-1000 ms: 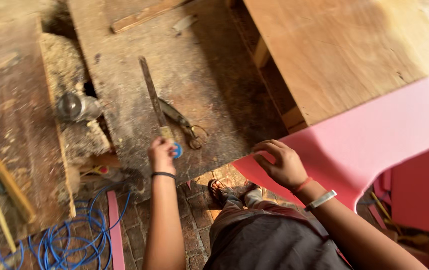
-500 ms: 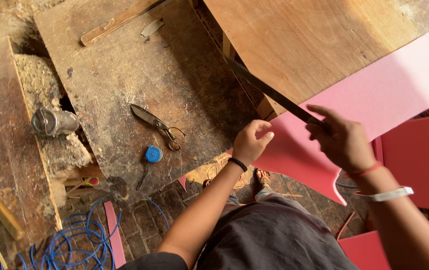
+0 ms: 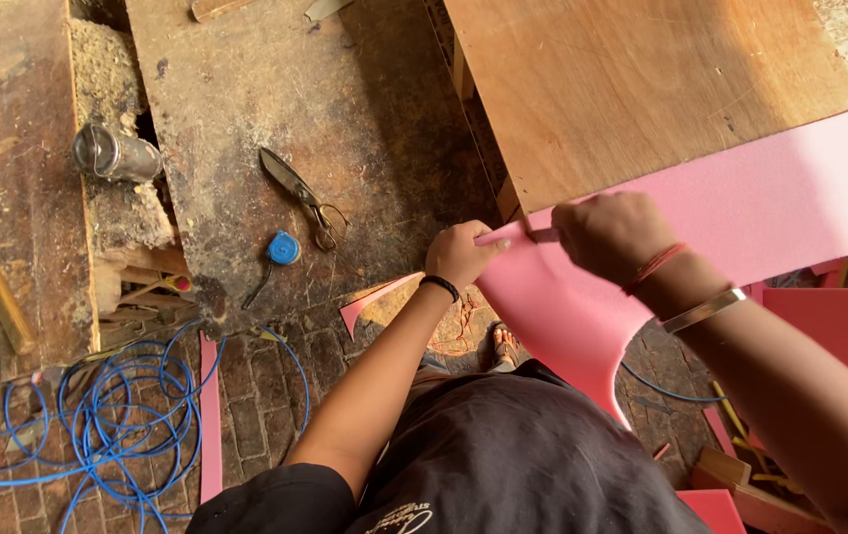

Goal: The person attaches pink foam padding to curved wooden chair frames in a workshop. They hold a spray gun to apply adhesive to a wooden panel, lay a pink foam sheet over it and press it down, then cut and trim foam sheets with scissors and a knife and fit the foam pieces onto the wooden frames.

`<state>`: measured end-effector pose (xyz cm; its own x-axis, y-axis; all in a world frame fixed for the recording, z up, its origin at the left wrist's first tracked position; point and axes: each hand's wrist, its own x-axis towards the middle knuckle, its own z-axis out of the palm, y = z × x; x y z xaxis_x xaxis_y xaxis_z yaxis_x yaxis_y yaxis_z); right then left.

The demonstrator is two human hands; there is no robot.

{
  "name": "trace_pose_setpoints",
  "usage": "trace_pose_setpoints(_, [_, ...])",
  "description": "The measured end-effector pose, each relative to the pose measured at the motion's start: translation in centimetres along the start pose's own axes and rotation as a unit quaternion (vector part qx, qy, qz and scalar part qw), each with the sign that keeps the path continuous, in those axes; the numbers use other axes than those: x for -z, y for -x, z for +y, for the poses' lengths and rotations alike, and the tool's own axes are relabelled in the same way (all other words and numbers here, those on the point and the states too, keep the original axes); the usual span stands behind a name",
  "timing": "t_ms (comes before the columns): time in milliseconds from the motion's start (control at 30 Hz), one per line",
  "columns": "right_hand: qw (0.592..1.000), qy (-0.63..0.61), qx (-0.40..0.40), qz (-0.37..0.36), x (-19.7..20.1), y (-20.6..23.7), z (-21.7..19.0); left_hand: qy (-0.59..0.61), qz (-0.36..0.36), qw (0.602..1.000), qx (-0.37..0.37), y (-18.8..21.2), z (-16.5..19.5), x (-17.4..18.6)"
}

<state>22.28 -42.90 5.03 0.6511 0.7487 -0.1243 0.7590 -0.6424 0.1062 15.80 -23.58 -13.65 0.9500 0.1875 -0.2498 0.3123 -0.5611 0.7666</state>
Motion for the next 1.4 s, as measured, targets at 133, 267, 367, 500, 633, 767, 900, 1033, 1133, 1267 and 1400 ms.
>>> trace_pose_setpoints(133, [0.999, -0.04, -0.006, 0.025, 2.7, 2.8, 2.3, -0.013, 0.011, 0.999, 0.03, 0.6, 0.5, 0.4])
trace_pose_setpoints(267, [0.998, -0.022, 0.049, -0.044, 2.7, 2.4, 0.6, 0.002, 0.048, 0.998, 0.045, 1.2, 0.4, 0.2])
trace_pose_setpoints(367, [0.993, -0.041, 0.086, -0.074, 1.9, 2.1, 0.6, -0.007, 0.077, 0.995, 0.059, 2.1, 0.0, 0.1])
trace_pose_setpoints(500, [0.992, -0.071, 0.064, -0.078, 1.1, 4.6, 4.9, 0.001, 0.097, 0.991, 0.092, 3.4, -0.9, -0.3])
trace_pose_setpoints(633, [0.984, 0.002, 0.15, -0.1, -1.4, 4.1, 4.2, 0.001, 0.153, 0.984, 0.091, 4.8, -1.9, -0.9])
trace_pose_setpoints(767, [0.974, 0.001, 0.205, -0.093, -1.8, 3.9, 3.9, 0.006, 0.162, 0.977, 0.142, 6.9, -2.5, -1.4])
trace_pose_setpoints(900, [0.985, -0.012, 0.163, -0.059, -0.5, 6.9, 8.9, -0.009, 0.188, 0.968, 0.167, 9.1, -2.3, -1.8])
trace_pose_setpoints(1033, [0.96, 0.05, 0.263, -0.081, -4.5, 6.2, 7.9, 0.001, 0.215, 0.958, 0.189, 10.6, -1.8, -2.1])
trace_pose_setpoints(1133, [0.956, 0.067, 0.271, -0.093, -6.6, 6.0, 8.1, -0.017, 0.253, 0.951, 0.177, 12.6, -1.4, -3.3])
trace_pose_setpoints(1267, [0.976, 0.035, 0.212, -0.034, -3.7, 9.0, 14.1, -0.011, 0.261, 0.933, 0.248, 13.9, -1.2, -4.6])
trace_pose_setpoints(1400, [0.968, 0.065, 0.242, 0.02, -4.8, 9.6, 15.5, 0.008, 0.342, 0.919, 0.198, 16.0, -1.0, -6.0])
